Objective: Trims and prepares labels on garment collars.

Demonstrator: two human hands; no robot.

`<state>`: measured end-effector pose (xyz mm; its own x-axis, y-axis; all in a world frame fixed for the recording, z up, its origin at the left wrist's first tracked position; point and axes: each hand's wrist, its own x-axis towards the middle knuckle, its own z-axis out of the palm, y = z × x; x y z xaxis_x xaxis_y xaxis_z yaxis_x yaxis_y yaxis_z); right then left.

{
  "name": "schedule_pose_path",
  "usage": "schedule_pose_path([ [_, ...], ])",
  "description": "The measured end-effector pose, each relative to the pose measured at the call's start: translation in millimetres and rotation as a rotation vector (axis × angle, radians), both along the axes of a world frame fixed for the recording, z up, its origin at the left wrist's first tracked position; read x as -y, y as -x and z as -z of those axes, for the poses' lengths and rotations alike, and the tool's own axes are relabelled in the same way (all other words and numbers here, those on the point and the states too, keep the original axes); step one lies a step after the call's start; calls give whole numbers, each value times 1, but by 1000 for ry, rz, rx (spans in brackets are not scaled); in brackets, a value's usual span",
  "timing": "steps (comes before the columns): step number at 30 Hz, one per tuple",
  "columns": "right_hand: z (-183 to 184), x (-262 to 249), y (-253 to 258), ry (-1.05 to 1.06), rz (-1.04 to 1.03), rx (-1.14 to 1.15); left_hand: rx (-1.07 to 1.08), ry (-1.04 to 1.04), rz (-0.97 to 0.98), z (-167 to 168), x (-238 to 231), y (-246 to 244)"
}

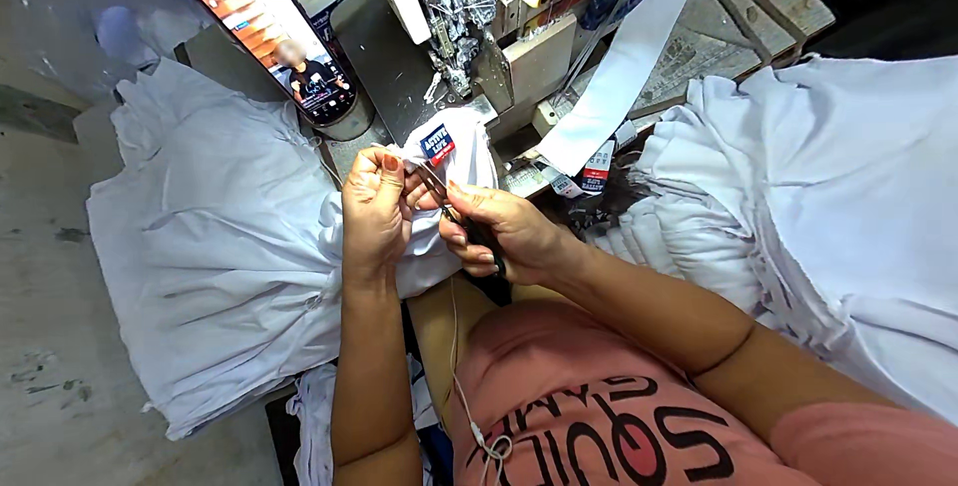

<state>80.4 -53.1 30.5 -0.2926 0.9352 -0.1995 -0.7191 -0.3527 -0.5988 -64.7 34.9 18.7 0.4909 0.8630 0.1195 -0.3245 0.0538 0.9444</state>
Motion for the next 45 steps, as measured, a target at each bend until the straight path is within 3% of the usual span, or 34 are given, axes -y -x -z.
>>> schedule_pose_path([
  [18,-3,-13,10,86,42,35,5,7,7,4,-1,-6],
  [26,0,-11,12,58,120,-11,42,-3,37,7,-2,-4],
  [45,11,-1,-8,-75,286,187,107,-17,141,2,-2,4],
])
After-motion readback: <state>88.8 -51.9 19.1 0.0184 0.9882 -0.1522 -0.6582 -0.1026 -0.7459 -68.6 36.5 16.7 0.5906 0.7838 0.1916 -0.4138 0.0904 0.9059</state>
